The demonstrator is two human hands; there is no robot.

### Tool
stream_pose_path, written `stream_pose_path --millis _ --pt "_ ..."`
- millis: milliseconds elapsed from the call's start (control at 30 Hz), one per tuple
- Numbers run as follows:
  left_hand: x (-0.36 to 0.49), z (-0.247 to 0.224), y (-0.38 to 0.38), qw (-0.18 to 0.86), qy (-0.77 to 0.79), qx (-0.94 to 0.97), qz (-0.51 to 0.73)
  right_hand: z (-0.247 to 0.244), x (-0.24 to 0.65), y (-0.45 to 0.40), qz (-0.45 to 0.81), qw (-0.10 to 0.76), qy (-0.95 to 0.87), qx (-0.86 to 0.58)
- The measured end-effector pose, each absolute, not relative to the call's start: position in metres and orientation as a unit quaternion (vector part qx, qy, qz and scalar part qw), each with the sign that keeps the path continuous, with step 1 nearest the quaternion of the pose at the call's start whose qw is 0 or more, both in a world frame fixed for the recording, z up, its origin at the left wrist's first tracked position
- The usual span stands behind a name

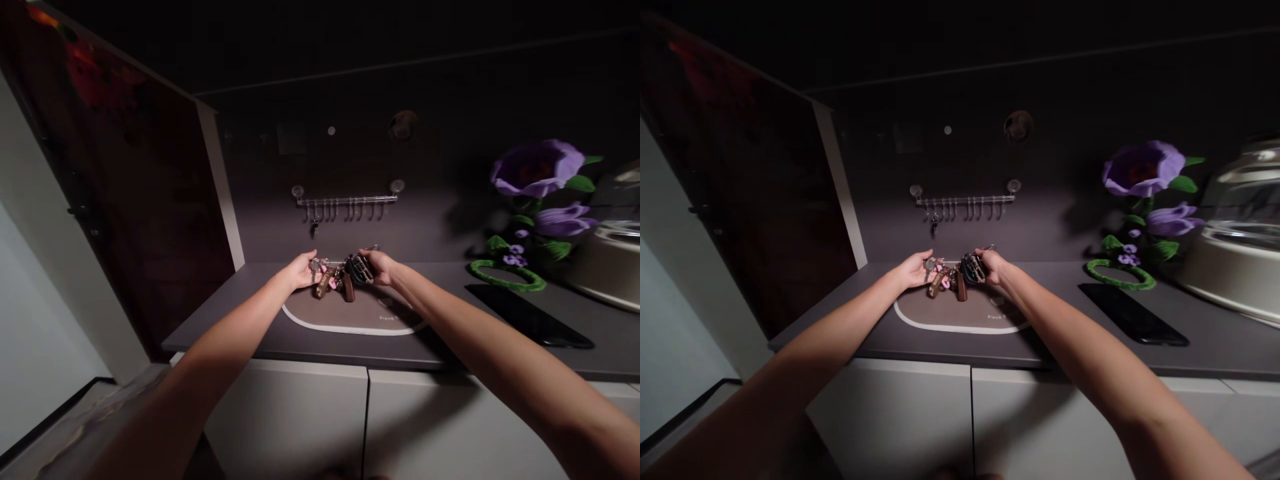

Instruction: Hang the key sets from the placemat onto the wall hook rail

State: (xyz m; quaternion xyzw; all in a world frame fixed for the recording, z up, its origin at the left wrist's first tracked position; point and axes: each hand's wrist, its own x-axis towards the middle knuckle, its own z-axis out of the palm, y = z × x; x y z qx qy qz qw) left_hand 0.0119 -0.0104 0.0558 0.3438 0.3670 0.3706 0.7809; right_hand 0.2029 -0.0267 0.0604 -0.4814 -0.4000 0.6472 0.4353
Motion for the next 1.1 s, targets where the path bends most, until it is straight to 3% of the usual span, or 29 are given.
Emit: stream_pose_path --millis 133,300,467,567,767,1100 --pt "-0.006 0.043 -0.001 0.708 0.441 0.435 0.339 0.052 0.23 -0.027 0.525 0.422 -0.442 -0.593" --pt "-0.018 0.037 0.008 0.471 0.546 0.599 0.349 0.05 0.26 -0.028 0.375 0.43 -0.536 -0.623" --pt "-0.019 0.039 0.018 0.341 0.564 0.663 0.356 0.047 0.271 -0.026 0.11 0.238 -0.673 -0.691" --pt "-0.013 0.046 0.034 0.299 0.54 0.666 0.419 0.041 0.269 -0.026 0.008 0.185 -0.688 -0.702" --pt "0.019 0.069 0.074 0.137 0.545 0.66 0.498 0.031 0.255 -0.034 -0.065 0.201 -0.664 -0.717" --pt "0.034 0.103 0.083 0.143 0.515 0.642 0.55 0.023 0.272 -0.029 -0.053 0.239 -0.701 -0.67"
